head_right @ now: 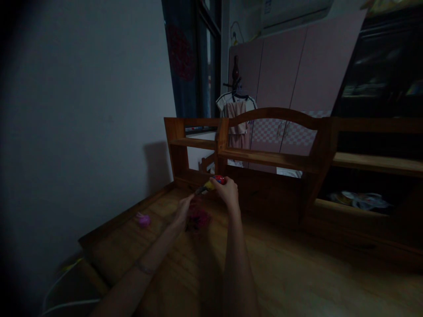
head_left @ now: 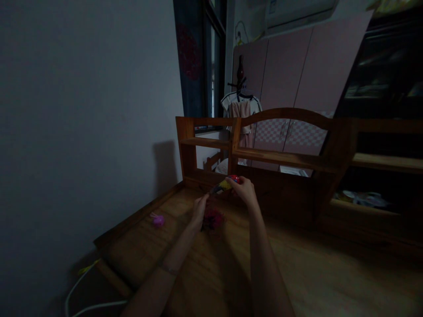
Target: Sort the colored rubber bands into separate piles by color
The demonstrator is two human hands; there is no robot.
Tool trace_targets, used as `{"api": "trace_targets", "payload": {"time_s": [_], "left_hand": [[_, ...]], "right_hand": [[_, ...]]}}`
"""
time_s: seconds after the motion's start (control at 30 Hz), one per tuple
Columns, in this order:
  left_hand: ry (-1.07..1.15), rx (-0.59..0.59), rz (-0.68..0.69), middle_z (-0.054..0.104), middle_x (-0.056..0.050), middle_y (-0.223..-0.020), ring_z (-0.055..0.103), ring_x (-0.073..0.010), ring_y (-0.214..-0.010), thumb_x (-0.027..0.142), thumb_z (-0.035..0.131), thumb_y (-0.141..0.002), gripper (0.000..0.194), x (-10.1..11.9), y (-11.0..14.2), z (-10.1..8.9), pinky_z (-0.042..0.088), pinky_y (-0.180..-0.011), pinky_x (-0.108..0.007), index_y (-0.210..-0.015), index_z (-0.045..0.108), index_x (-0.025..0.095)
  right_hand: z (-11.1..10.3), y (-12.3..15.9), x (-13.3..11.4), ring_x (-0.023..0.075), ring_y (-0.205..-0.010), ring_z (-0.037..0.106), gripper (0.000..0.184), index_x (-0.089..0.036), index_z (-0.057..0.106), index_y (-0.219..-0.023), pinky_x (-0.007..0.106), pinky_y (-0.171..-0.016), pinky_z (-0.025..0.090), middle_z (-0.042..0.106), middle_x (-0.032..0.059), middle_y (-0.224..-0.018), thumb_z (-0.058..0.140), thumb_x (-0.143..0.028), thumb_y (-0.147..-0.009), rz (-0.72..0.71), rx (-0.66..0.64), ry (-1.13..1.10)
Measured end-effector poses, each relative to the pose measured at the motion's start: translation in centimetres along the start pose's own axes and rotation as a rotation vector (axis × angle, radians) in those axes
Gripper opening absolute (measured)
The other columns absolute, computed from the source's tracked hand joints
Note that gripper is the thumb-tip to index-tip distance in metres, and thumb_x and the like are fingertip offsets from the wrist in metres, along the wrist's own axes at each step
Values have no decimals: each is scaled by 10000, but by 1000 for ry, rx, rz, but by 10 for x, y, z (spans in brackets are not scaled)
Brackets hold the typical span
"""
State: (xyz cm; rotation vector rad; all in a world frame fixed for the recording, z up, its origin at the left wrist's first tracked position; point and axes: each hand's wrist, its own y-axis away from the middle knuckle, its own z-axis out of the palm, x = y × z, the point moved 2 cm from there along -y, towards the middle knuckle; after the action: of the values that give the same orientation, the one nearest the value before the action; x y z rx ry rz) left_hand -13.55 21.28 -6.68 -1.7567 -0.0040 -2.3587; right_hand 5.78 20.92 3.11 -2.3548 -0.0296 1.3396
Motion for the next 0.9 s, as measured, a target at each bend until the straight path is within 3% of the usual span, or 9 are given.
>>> {"api": "trace_targets", "payload": {"time_s": [0.2,0.37,0.5,0.63,0.77,0.9], "left_hand": [[-32,25,61,693,-34,-790,615,-195,-761,385,729,-632,271,6,3,-1,424,-658,-256,-775,696,157],[10,36,62,703,-46,-938,622,-214,-900,348,739,-629,315,8,1,2,439,-751,-273,-887,699,172],[215,19,-71,706,-69,-974,634,-215,-910,399,677,-728,325,15,2,9,450,-750,-283,-938,694,151],[454,-133,-210,716,-89,-891,656,-210,-820,486,537,-853,411,27,10,17,472,-702,-288,-975,694,126],[550,-345,-247,710,-108,-948,663,-223,-845,558,468,-885,501,33,18,23,507,-740,-317,-1055,681,138],[560,-344,-267,700,-102,-991,651,-226,-925,573,475,-884,484,27,16,23,523,-791,-328,-1024,687,161]], "right_hand": [[-1,0,1,166,-562,626,519,-154,651,-870,212,-473,455,651,63,-669,623,-648,-715,33,-18,-70],[-1,0,4,163,-540,630,518,-144,641,-908,204,-434,456,657,64,-671,625,-630,-728,50,-37,-143],[0,-1,5,159,-527,625,530,-136,640,-911,208,-446,458,651,59,-638,614,-635,-737,45,-44,-148],[1,0,2,153,-525,619,540,-118,649,-925,205,-454,448,647,56,-622,602,-628,-753,33,-95,-163],[2,4,-6,141,-511,594,516,-107,675,-859,198,-445,414,630,47,-597,618,-607,-748,-7,-162,-135],[1,9,-11,128,-508,570,445,-108,689,-797,195,-453,399,619,36,-583,659,-548,-740,-22,-207,-113]]}}
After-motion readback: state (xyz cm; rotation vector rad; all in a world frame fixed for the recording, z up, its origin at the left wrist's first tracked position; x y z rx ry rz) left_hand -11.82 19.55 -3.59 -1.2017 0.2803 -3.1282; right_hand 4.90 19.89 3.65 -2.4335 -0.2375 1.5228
